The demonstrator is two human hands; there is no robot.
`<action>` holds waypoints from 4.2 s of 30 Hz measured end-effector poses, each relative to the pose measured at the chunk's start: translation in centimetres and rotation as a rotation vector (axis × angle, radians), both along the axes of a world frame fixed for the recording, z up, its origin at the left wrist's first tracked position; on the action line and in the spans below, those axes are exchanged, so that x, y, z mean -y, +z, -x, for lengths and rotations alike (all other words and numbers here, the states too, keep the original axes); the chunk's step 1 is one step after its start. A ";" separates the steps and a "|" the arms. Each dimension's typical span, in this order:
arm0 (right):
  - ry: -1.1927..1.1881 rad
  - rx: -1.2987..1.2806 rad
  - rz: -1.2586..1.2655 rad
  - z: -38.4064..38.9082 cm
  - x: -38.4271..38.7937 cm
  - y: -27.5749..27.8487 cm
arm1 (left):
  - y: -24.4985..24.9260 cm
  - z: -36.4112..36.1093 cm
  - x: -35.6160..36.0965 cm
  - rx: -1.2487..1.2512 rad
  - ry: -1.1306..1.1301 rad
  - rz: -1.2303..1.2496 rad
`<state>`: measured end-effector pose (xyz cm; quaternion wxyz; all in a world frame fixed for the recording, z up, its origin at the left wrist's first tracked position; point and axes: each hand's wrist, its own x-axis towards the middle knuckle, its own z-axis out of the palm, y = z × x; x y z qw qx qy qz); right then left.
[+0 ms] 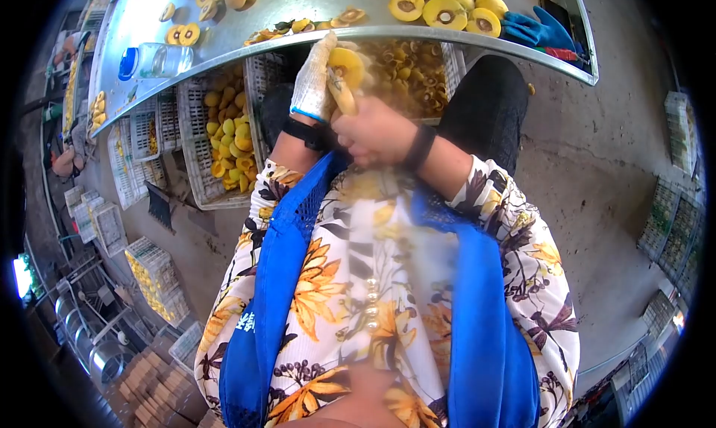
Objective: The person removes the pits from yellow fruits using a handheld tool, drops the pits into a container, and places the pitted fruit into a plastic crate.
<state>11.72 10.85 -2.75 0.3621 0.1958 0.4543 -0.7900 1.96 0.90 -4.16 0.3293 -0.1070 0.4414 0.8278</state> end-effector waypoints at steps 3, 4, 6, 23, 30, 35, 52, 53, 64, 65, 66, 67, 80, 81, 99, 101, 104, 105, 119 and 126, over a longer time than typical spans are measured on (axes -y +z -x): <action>-0.005 0.007 0.120 0.1 -0.4 0.3 | -0.2 -0.1 0.0 0.009 -0.002 0.017; -0.008 0.016 0.164 0.1 -0.6 0.4 | -0.3 0.0 0.0 -0.060 -0.011 0.094; 0.015 0.029 0.313 0.2 -1.1 -0.7 | -0.3 0.0 0.4 -0.198 -0.024 0.253; 0.101 -1.086 -1.108 0.8 -3.5 -4.9 | -1.4 6.6 16.5 -0.777 0.466 1.591; -0.298 -0.501 -0.780 0.5 -6.8 -3.2 | 0.1 8.5 -6.8 -1.632 -0.256 1.238; -0.418 -0.452 -0.886 -1.5 -9.4 -1.3 | -2.6 8.4 -15.2 -1.314 -0.546 1.252; -0.417 -0.739 -0.687 4.1 -6.1 1.4 | 3.8 -0.2 -1.3 -0.646 -0.017 0.262; -0.396 -0.746 -0.722 4.2 -5.3 1.5 | 3.1 0.0 -1.6 -0.674 -0.010 0.279; -0.071 -0.780 -1.251 1.7 -3.0 2.5 | -1.5 1.7 -2.3 -0.454 0.289 0.304; -0.082 -0.750 -1.218 1.5 -2.9 1.7 | 0.6 1.1 -2.3 -0.358 0.285 0.235; -0.093 -0.721 -1.185 1.4 -2.7 1.2 | 1.8 0.7 -2.4 -0.263 0.281 0.166; -0.103 -0.714 -1.178 1.3 -2.7 1.0 | 0.8 0.7 -2.5 -0.513 0.308 0.317; -0.007 -0.652 -1.130 0.5 -1.9 0.8 | 1.9 0.2 -2.3 -0.613 0.185 0.369; 0.024 -0.627 -1.129 0.6 -1.9 1.0 | 2.1 0.7 -1.6 -0.479 0.073 0.285; -0.574 -0.292 -0.475 4.5 -1.0 3.6 | 2.7 0.9 -1.6 -0.224 0.066 0.024; -0.466 -0.322 -0.470 4.4 -0.4 2.1 | 3.3 0.2 -2.1 -0.177 0.175 0.128; -0.271 -0.578 -1.004 3.9 -0.6 0.3 | 3.4 0.8 -2.3 -0.121 0.363 -0.046; -0.238 -0.653 -1.103 3.3 -0.6 0.8 | 3.5 0.7 -2.1 -0.170 0.367 0.007; -0.093 -0.649 -1.155 1.9 -0.7 1.4 | 3.5 0.5 -2.9 -0.283 0.318 0.050; 0.091 -0.609 -1.054 1.8 -1.2 2.4 | 2.3 2.1 -1.4 -0.180 -0.032 0.027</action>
